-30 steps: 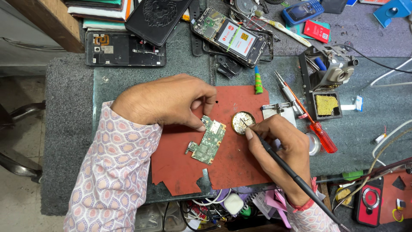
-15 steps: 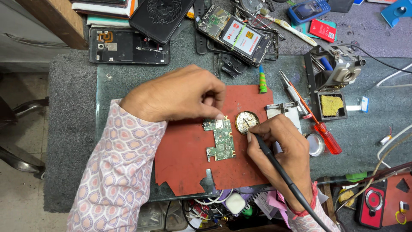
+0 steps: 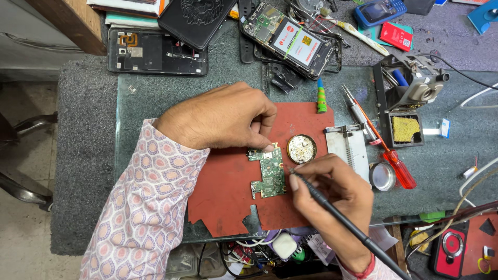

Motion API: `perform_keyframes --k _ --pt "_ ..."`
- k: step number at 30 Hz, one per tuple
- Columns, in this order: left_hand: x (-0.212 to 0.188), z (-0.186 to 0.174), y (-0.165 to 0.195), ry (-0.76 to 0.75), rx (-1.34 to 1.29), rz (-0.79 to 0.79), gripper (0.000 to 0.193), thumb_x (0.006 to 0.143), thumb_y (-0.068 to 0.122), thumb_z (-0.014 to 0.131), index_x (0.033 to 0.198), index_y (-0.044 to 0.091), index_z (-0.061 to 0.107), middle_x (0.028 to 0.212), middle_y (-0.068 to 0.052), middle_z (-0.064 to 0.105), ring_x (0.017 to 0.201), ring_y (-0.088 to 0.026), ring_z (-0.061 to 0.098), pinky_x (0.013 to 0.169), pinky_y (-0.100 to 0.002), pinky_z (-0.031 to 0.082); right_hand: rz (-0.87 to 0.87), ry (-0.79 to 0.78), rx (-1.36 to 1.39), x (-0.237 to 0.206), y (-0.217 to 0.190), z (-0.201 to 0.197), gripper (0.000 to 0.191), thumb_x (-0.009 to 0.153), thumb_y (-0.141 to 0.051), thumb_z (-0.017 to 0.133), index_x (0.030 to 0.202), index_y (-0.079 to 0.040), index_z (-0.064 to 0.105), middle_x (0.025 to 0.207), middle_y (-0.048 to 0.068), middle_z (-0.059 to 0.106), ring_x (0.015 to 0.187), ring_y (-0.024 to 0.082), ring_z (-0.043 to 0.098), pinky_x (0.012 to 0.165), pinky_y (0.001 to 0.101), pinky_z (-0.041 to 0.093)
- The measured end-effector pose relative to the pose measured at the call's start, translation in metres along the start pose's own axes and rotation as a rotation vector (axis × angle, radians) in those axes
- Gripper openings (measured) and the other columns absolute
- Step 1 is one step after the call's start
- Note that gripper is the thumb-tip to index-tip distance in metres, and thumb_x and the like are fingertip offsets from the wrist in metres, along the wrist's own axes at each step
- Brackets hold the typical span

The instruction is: The person uses a soldering iron to apply solder to multiple points on a small green circuit board. They repeatedly dip the iron into a tin of solder and touch it to various pads and components on the board. The board is held steady with the left hand while the right hand manipulates the tool.

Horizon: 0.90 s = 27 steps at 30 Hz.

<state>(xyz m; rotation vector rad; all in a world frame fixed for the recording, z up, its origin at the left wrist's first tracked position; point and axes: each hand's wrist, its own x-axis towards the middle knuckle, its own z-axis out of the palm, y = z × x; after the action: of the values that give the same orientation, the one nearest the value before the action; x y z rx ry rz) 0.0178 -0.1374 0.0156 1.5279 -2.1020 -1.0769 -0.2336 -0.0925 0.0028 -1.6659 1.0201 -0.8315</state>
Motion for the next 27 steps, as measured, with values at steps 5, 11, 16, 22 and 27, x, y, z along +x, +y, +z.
perform_keyframes --k 5,11,16,22,27 --pt "-0.001 0.003 0.001 0.002 0.041 -0.023 0.025 0.067 0.025 0.084 0.08 0.008 0.07 0.072 -0.006 0.072 0.069 -0.024 0.071 0.06 -0.042 0.053 -0.069 -0.044 -0.167 0.0 0.004 0.004 0.013 0.082 0.0 0.078 0.09 -0.002 0.068 0.085 0.001 0.065 0.071 0.004 0.055 0.062 0.0189 0.045" --pt "-0.002 0.009 -0.001 0.035 0.042 0.006 0.025 0.066 0.023 0.083 0.082 0.009 0.068 0.079 -0.006 0.072 0.076 -0.026 0.071 0.064 -0.043 0.053 -0.111 -0.039 -0.228 0.001 0.002 0.007 0.013 0.081 0.001 0.077 0.089 -0.001 0.067 0.086 0.004 0.066 0.072 0.006 0.06 0.062 0.02 0.048" --pt "-0.001 0.011 0.0 0.038 0.034 -0.004 0.027 0.066 0.023 0.083 0.082 0.009 0.067 0.079 -0.005 0.072 0.078 -0.027 0.071 0.065 -0.044 0.053 -0.16 -0.049 -0.282 0.002 -0.001 0.007 0.013 0.08 0.001 0.077 0.09 -0.001 0.069 0.087 0.004 0.067 0.075 0.008 0.064 0.065 0.0216 0.051" --pt "-0.002 0.011 0.0 0.052 0.029 0.009 0.026 0.067 0.022 0.084 0.082 0.009 0.067 0.079 -0.005 0.072 0.078 -0.026 0.071 0.065 -0.044 0.053 -0.204 -0.054 -0.307 0.003 -0.003 0.007 0.013 0.08 0.001 0.078 0.09 -0.001 0.07 0.088 0.005 0.068 0.078 0.009 0.066 0.068 0.0219 0.052" --pt "-0.001 0.011 0.0 0.053 0.04 0.002 0.026 0.067 0.022 0.084 0.082 0.009 0.067 0.079 -0.005 0.071 0.078 -0.026 0.071 0.065 -0.044 0.053 -0.173 -0.063 -0.305 0.003 -0.005 0.007 0.013 0.079 0.001 0.078 0.091 -0.001 0.073 0.088 0.005 0.068 0.076 0.009 0.065 0.064 0.0218 0.05"
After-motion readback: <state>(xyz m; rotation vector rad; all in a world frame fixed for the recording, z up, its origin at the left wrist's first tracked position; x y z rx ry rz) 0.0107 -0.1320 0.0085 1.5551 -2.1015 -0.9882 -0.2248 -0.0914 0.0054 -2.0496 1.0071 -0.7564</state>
